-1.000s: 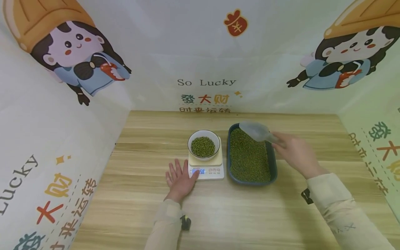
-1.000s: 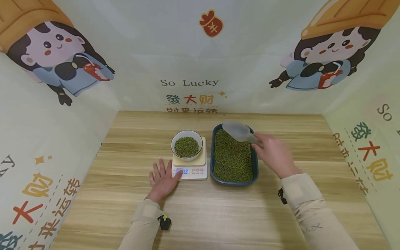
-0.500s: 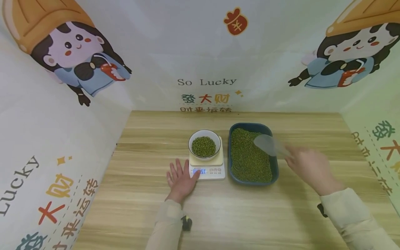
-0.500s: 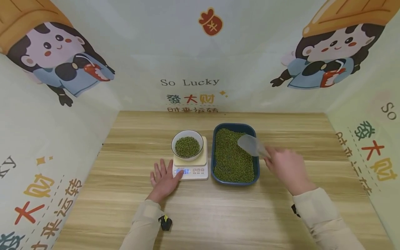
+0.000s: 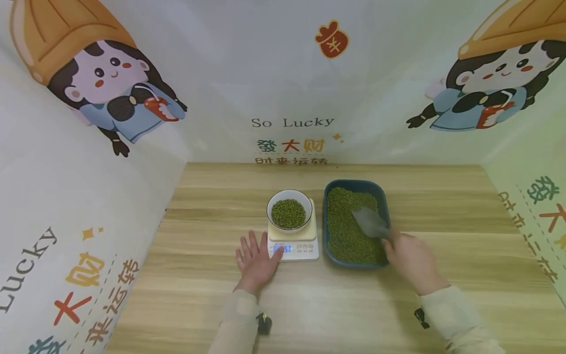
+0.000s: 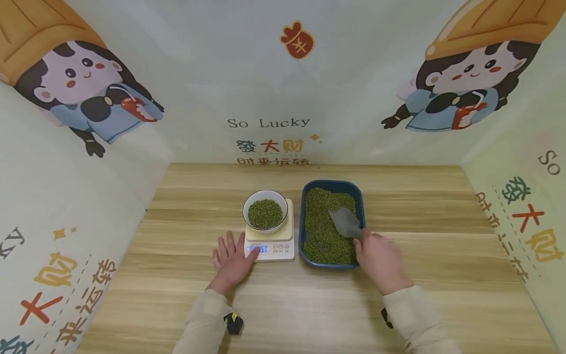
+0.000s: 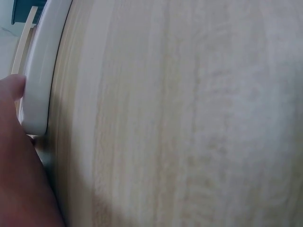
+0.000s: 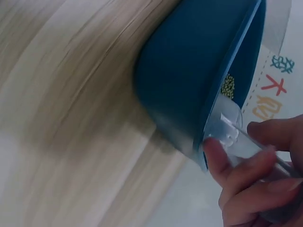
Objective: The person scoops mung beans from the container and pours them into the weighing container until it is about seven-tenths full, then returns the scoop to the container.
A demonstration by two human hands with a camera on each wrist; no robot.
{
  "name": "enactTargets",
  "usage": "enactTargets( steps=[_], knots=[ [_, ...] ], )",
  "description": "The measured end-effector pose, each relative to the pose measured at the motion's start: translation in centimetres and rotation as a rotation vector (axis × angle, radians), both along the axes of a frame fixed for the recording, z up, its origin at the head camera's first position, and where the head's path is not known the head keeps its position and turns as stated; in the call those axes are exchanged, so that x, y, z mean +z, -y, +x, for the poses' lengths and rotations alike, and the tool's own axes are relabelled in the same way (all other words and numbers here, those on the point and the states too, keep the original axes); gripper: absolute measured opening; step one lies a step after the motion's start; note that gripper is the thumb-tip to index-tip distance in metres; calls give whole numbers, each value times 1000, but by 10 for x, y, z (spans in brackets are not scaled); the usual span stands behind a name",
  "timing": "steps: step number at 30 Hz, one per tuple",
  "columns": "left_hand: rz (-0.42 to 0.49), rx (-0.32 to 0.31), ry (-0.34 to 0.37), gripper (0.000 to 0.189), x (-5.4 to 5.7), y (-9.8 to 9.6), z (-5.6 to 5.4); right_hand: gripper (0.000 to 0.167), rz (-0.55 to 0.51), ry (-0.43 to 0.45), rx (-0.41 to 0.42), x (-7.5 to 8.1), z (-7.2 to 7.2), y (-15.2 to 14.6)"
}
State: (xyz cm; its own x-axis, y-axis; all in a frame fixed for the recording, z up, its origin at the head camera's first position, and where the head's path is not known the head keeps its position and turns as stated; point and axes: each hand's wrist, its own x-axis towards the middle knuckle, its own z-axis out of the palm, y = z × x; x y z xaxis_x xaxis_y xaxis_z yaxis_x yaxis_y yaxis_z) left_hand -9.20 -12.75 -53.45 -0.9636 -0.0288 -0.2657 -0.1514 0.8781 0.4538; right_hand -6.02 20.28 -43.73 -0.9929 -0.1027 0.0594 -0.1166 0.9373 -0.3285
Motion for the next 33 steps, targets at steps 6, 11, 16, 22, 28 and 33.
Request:
enactTargets(
  steps=[6,11,16,22,28,33],
  knots=[
    [0,5,-6,76,-2,0,3,24,-12,-75,-28,-14,-11,17],
    [14,10,-15,75,0,-1,6,33,-14,-76,-69,-25,-16,22],
    [4,7,-26,74,0,-3,5,39,-8,-176,-62,-38,-18,28],
    [8,1,-20,75,-2,-3,3,41,29,-384,-70,-54,-18,36],
    [15,22,-11,76,-4,-2,0,44,-16,-399,-98,-65,-23,41],
    [-1,25,14,78,-11,1,-3,42,-44,-387,-117,-69,-24,42]
  ],
)
